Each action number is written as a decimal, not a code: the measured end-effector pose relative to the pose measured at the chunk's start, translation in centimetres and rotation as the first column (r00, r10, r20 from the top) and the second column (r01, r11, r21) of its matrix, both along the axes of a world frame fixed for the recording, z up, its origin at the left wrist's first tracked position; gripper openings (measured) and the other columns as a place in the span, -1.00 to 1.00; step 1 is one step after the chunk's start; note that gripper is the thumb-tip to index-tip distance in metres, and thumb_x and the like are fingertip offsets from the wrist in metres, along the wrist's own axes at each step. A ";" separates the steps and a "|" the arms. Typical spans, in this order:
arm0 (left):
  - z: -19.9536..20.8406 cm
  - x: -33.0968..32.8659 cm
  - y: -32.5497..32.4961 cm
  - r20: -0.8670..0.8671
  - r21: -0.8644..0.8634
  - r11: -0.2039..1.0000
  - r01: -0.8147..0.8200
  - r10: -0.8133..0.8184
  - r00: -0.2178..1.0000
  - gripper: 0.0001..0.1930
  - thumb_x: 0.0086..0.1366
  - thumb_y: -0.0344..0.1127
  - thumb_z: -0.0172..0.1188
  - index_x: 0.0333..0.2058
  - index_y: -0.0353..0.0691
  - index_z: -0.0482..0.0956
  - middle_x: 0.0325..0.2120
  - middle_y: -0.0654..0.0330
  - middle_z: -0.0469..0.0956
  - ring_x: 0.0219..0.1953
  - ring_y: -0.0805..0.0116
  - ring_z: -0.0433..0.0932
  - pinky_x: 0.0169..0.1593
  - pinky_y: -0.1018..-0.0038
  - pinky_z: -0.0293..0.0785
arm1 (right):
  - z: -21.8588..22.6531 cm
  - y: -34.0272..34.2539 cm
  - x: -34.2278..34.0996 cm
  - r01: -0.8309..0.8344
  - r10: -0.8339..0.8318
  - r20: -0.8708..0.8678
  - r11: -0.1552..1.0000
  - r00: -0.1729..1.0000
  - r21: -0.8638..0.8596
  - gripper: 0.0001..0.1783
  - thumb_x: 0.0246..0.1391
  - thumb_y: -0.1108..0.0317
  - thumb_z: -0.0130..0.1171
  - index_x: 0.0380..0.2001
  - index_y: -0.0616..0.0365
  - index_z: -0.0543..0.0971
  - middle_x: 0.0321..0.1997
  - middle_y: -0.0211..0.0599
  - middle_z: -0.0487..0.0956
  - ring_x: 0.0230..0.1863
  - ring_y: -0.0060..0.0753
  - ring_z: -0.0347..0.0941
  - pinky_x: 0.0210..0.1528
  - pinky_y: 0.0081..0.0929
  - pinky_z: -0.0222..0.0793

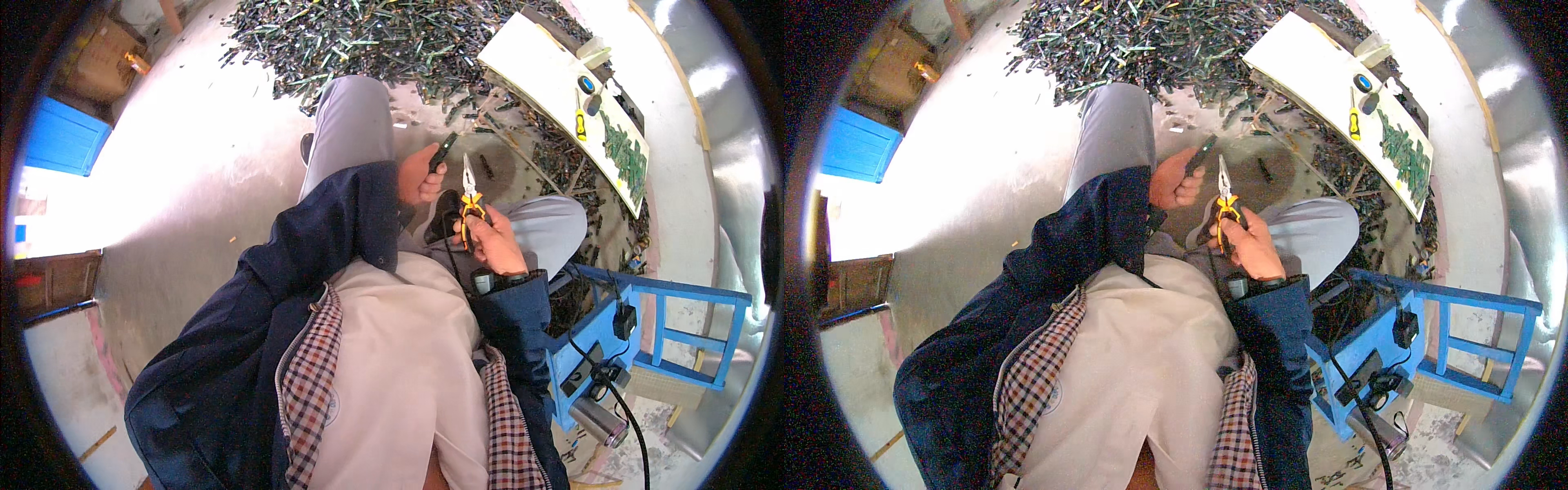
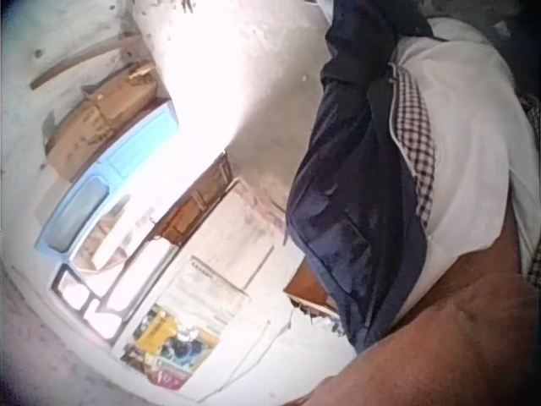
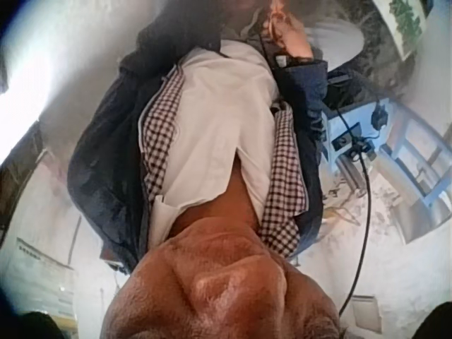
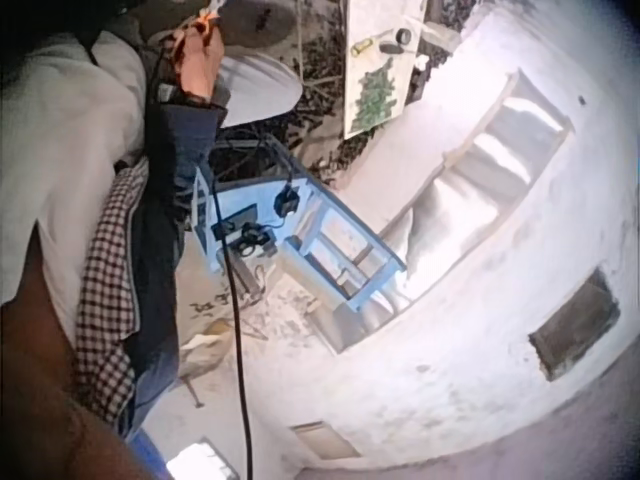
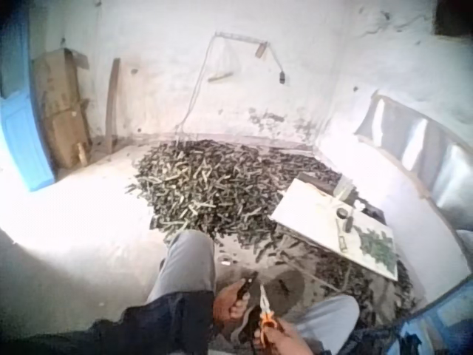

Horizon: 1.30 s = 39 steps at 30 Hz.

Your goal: The person sits on the floor and uses a screwdriver and pliers to disassemble small electronic components. They repeatedly unscrew parts and strip wires, dropping the separated pieces onto a pile on the floor.

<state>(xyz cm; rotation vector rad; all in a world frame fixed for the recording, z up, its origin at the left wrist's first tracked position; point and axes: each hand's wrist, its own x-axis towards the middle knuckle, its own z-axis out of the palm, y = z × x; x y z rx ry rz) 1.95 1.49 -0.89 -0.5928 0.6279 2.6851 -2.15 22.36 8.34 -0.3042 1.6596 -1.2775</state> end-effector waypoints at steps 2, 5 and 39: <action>0.2 0.0 0.2 0.048 -0.050 0.999 -0.013 0.015 0.999 -0.51 0.28 0.21 -0.28 -0.57 -0.08 0.24 -0.81 0.45 0.02 -0.82 0.56 -0.08 -0.76 0.56 -0.14 | -0.6 -0.1 -0.1 -0.052 0.066 -0.206 0.996 0.976 0.075 -0.72 0.09 0.29 0.04 -0.13 0.14 0.40 -0.45 -0.37 0.54 -0.52 -0.56 0.47 -0.70 -0.66 0.18; 0.3 0.1 0.3 0.073 -0.122 0.992 -0.022 0.031 0.997 -0.52 0.28 0.20 -0.28 -0.57 -0.07 0.25 -0.81 0.44 0.04 -0.82 0.56 -0.07 -0.76 0.56 -0.12 | -0.8 -0.4 -0.2 -0.100 0.239 -0.562 0.958 0.792 0.267 -0.68 0.00 0.39 0.03 -0.14 0.25 0.35 -0.36 -0.11 0.53 -0.39 -0.21 0.51 -0.52 -0.33 0.35; 0.1 -0.3 1.8 0.229 -0.447 0.886 -0.124 0.247 0.941 -0.52 0.21 0.24 -0.21 -0.58 -0.06 0.29 -0.80 0.43 0.10 -0.83 0.56 -0.05 -0.76 0.57 -0.18 | -4.9 -5.1 0.8 0.490 0.635 -0.694 0.749 -0.339 0.446 -0.82 -0.03 0.35 -0.03 -0.37 0.20 0.46 -0.47 -0.35 0.44 -0.39 -0.34 0.41 -0.42 -0.45 0.38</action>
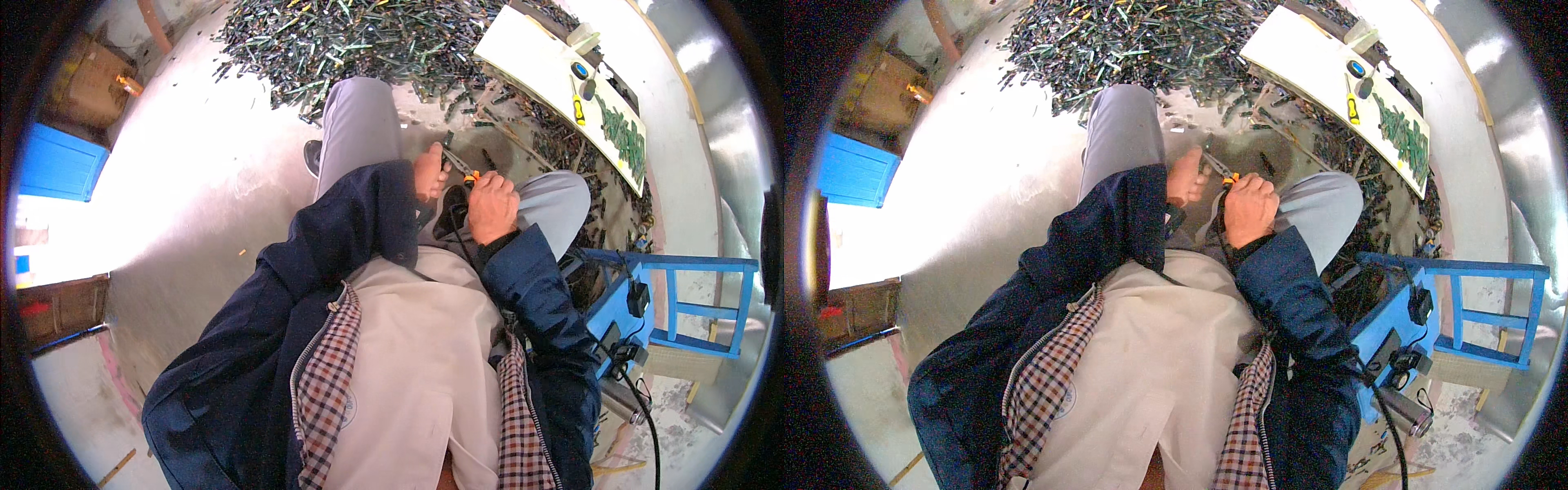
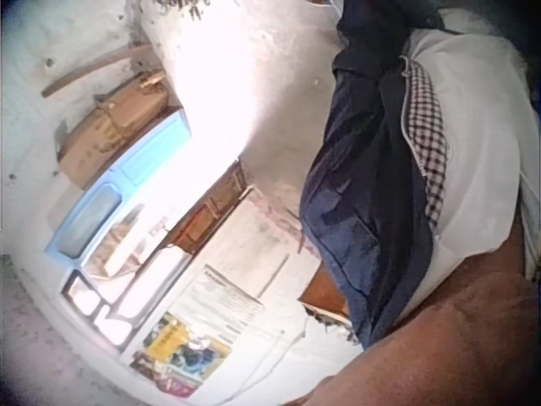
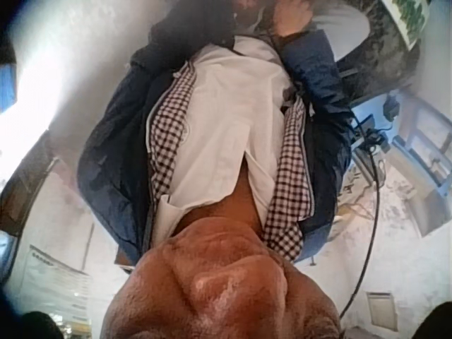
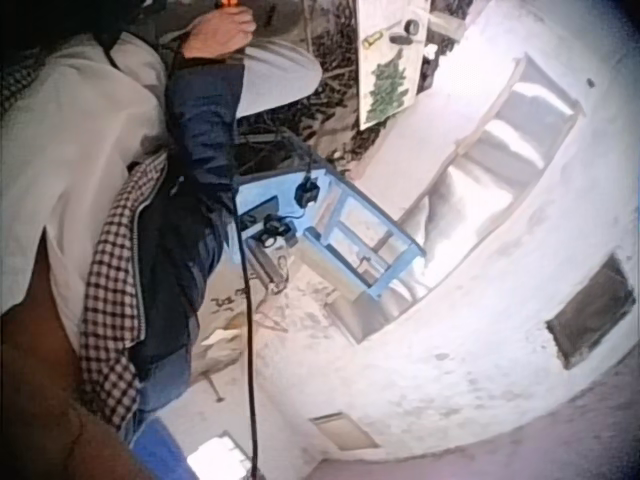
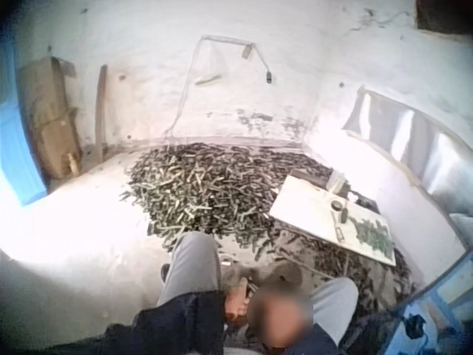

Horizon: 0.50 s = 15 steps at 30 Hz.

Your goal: The person sits on the floor and uses a screwdriver and pliers to disassemble small electronic components. They repeatedly unscrew parts and strip wires, dropping the separated pieces onto a pile on the floor.

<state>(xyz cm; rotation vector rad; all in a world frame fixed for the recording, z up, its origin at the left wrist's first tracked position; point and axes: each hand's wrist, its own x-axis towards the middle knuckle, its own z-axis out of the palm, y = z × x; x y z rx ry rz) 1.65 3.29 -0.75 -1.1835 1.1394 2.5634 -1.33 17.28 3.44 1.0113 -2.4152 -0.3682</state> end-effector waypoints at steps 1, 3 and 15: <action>0.0 0.0 0.1 -0.011 0.001 1.000 0.011 -0.011 1.000 -0.52 0.21 0.24 -0.21 -0.57 -0.06 0.29 -0.80 0.43 0.10 -0.83 0.56 -0.04 -0.76 0.57 -0.17 | 0.4 0.2 -0.2 -0.020 0.021 -0.035 0.999 0.999 0.033 -0.84 -0.02 0.34 -0.04 -0.40 0.16 0.46 -0.49 -0.38 0.43 -0.41 -0.36 0.40 -0.43 -0.45 0.35; -0.1 0.1 0.2 -0.031 0.001 1.000 0.031 -0.031 0.999 -0.52 0.22 0.24 -0.22 -0.57 -0.06 0.29 -0.79 0.42 0.10 -0.82 0.56 -0.03 -0.76 0.56 -0.16 | 1.0 0.4 -0.4 -0.061 0.067 -0.066 0.995 0.996 0.081 -0.86 -0.02 0.34 -0.04 -0.43 0.13 0.46 -0.51 -0.39 0.43 -0.42 -0.38 0.39 -0.43 -0.43 0.32; -0.4 0.1 -0.3 -0.057 0.094 0.992 0.079 -0.074 0.996 -0.51 0.23 0.22 -0.24 -0.57 -0.08 0.28 -0.80 0.40 0.12 -0.85 0.55 -0.02 -0.79 0.55 -0.10 | 0.7 0.2 0.5 -0.001 0.000 0.124 1.000 0.992 0.010 -0.91 -0.08 0.39 0.03 -0.46 0.15 0.41 -0.49 -0.33 0.45 -0.41 -0.33 0.46 -0.49 -0.45 0.45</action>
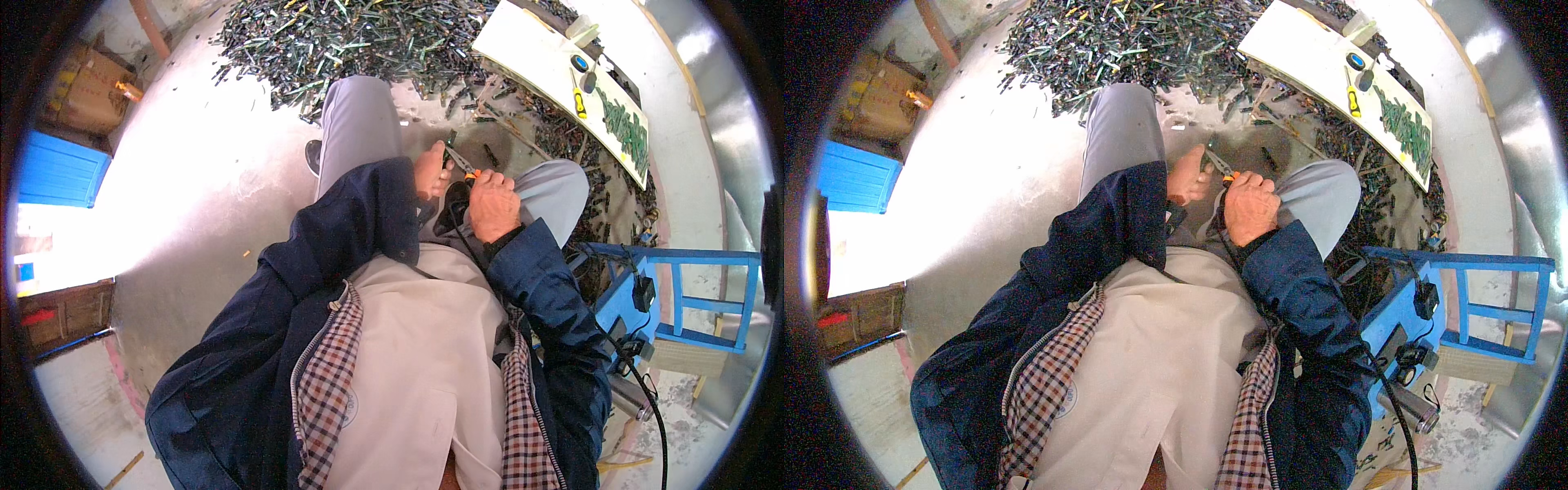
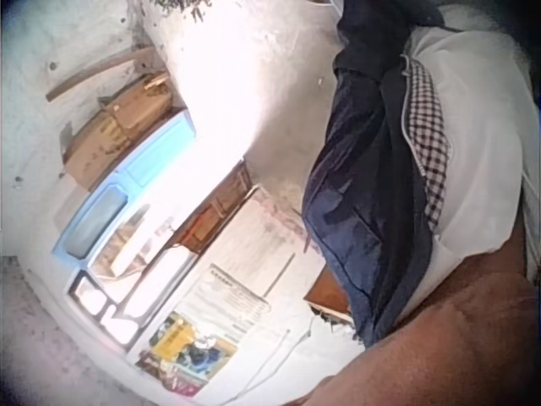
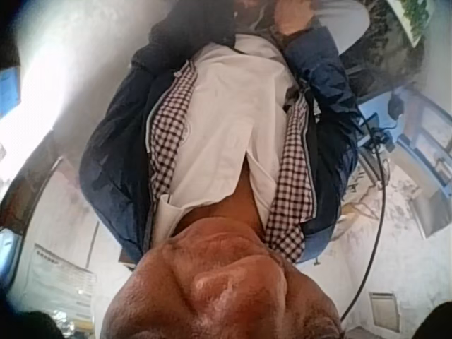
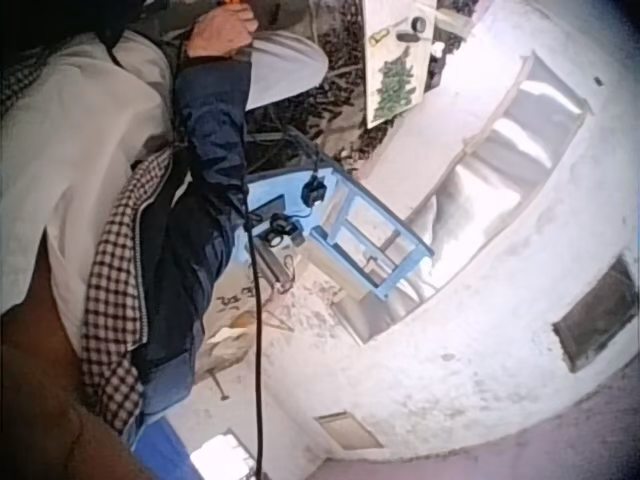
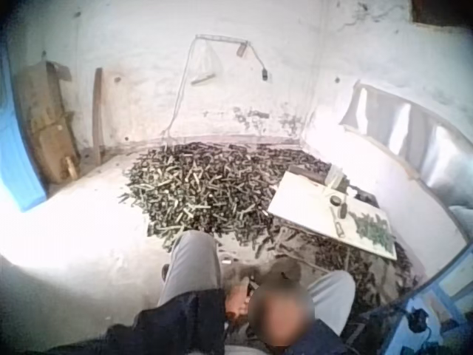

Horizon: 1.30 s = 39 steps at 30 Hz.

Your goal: The person sits on the floor and uses a screwdriver and pliers to disassemble small electronic components. They repeatedly unscrew parts and strip wires, dropping the separated pieces onto a pile on the floor.

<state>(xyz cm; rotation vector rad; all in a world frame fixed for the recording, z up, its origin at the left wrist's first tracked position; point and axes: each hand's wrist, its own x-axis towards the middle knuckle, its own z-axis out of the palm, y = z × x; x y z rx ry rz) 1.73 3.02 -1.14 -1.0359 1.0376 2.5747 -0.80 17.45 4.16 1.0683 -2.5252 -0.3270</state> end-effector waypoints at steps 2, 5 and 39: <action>0.1 -0.1 0.0 0.002 0.025 1.000 0.012 -0.012 1.000 -0.52 0.24 0.22 -0.24 -0.56 -0.08 0.28 -0.80 0.40 0.12 -0.85 0.55 -0.02 -0.79 0.54 -0.10 | 0.0 0.0 0.0 0.008 -0.009 0.050 1.000 0.999 0.003 -0.90 -0.10 0.39 0.05 -0.46 0.15 0.41 -0.48 -0.30 0.47 -0.40 -0.30 0.48 -0.48 -0.46 0.46; -0.2 -0.3 -0.1 -0.004 0.044 0.999 0.024 -0.023 1.000 -0.52 0.24 0.22 -0.23 -0.56 -0.08 0.27 -0.80 0.40 0.11 -0.85 0.54 -0.01 -0.79 0.54 -0.09 | 0.1 0.1 -0.1 -0.011 0.009 0.134 1.000 0.991 0.012 -0.87 -0.12 0.38 0.08 -0.46 0.17 0.41 -0.48 -0.22 0.51 -0.41 -0.23 0.51 -0.46 -0.41 0.46; -1.0 0.1 -1.0 -0.159 0.310 0.944 0.113 -0.066 0.985 -0.56 0.26 0.17 -0.24 -0.55 -0.05 0.28 -0.82 0.43 0.11 -0.83 0.53 0.02 -0.77 0.54 -0.08 | 5.4 1.0 -3.5 0.119 -0.193 0.803 0.981 0.564 0.152 -0.69 -0.09 0.28 0.00 -0.37 0.34 0.49 -0.30 0.16 0.53 -0.16 0.13 0.45 -0.08 -0.08 0.33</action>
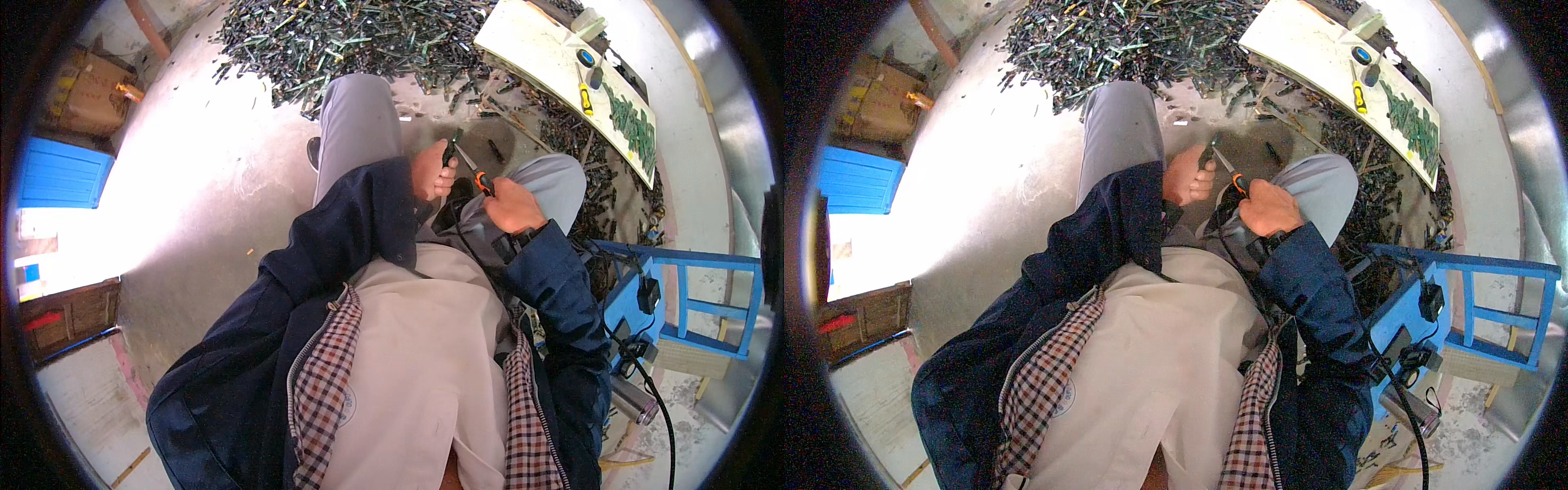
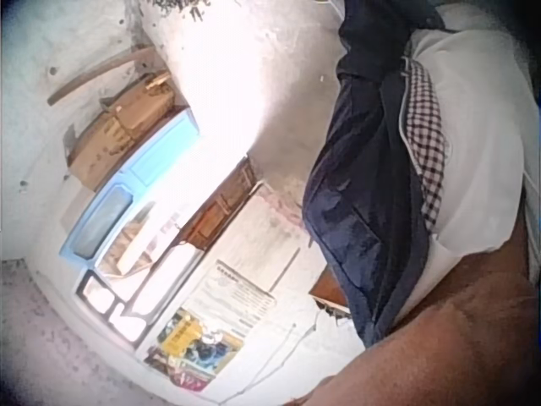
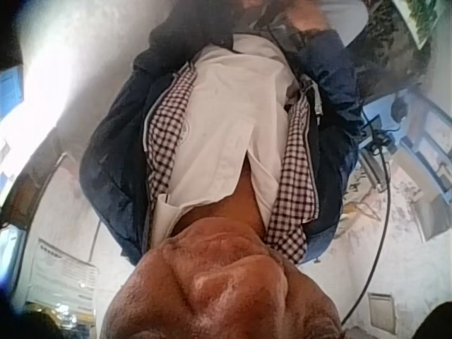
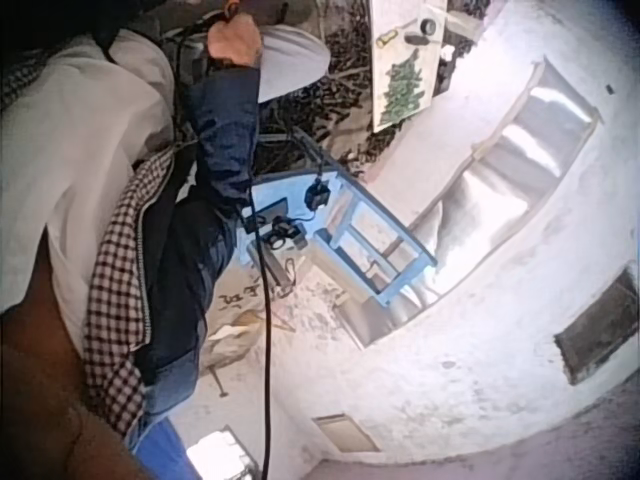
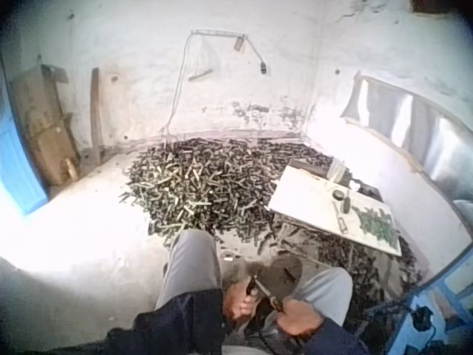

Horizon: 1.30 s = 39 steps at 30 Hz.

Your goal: The person sits on the floor and uses a screwdriver and pliers to disassemble small electronic components. They repeatedly unscrew parts and strip wires, dropping the separated pieces onto a pile on the floor.

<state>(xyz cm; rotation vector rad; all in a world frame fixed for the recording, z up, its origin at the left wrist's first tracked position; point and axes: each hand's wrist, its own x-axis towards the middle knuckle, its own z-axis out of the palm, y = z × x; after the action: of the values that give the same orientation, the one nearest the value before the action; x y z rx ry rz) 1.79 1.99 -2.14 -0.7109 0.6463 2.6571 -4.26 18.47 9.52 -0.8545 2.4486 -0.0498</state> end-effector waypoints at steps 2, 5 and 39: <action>0.1 0.0 0.0 0.010 -0.013 1.000 -0.004 0.004 1.000 -0.57 0.26 0.16 -0.23 -0.55 -0.05 0.28 -0.82 0.43 0.11 -0.83 0.53 0.01 -0.77 0.54 -0.08 | -0.1 -0.1 0.2 -0.040 0.039 -0.049 0.999 0.998 -0.019 -0.71 -0.10 0.30 0.02 -0.40 0.36 0.48 -0.31 0.18 0.53 -0.21 0.14 0.47 -0.14 -0.09 0.37; 0.2 0.0 0.0 0.024 -0.039 0.999 -0.010 0.011 1.000 -0.57 0.27 0.15 -0.24 -0.55 -0.06 0.28 -0.82 0.43 0.10 -0.84 0.52 0.00 -0.77 0.54 -0.09 | -0.6 -0.1 0.5 -0.100 0.090 -0.146 0.993 0.985 -0.058 -0.79 -0.13 0.37 0.05 -0.46 0.34 0.45 -0.42 0.16 0.52 -0.31 0.14 0.48 -0.26 -0.10 0.39; 0.9 0.7 0.0 -0.187 0.061 0.998 0.025 -0.013 0.982 -0.53 0.30 0.18 -0.25 -0.55 -0.08 0.27 -0.82 0.42 0.11 -0.83 0.52 0.03 -0.75 0.54 -0.05 | 1.4 0.6 -1.2 0.327 -0.136 0.708 0.935 0.692 -0.140 -0.84 -0.17 0.42 -0.07 -0.52 0.29 0.44 -0.55 -0.21 0.55 -0.61 -0.45 0.47 -0.72 -0.55 0.25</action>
<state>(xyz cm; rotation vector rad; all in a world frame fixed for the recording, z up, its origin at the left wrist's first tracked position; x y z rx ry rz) 2.48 1.97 -1.20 -0.4388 0.6096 2.7347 -5.49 19.07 10.91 -0.4782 1.8193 -0.6792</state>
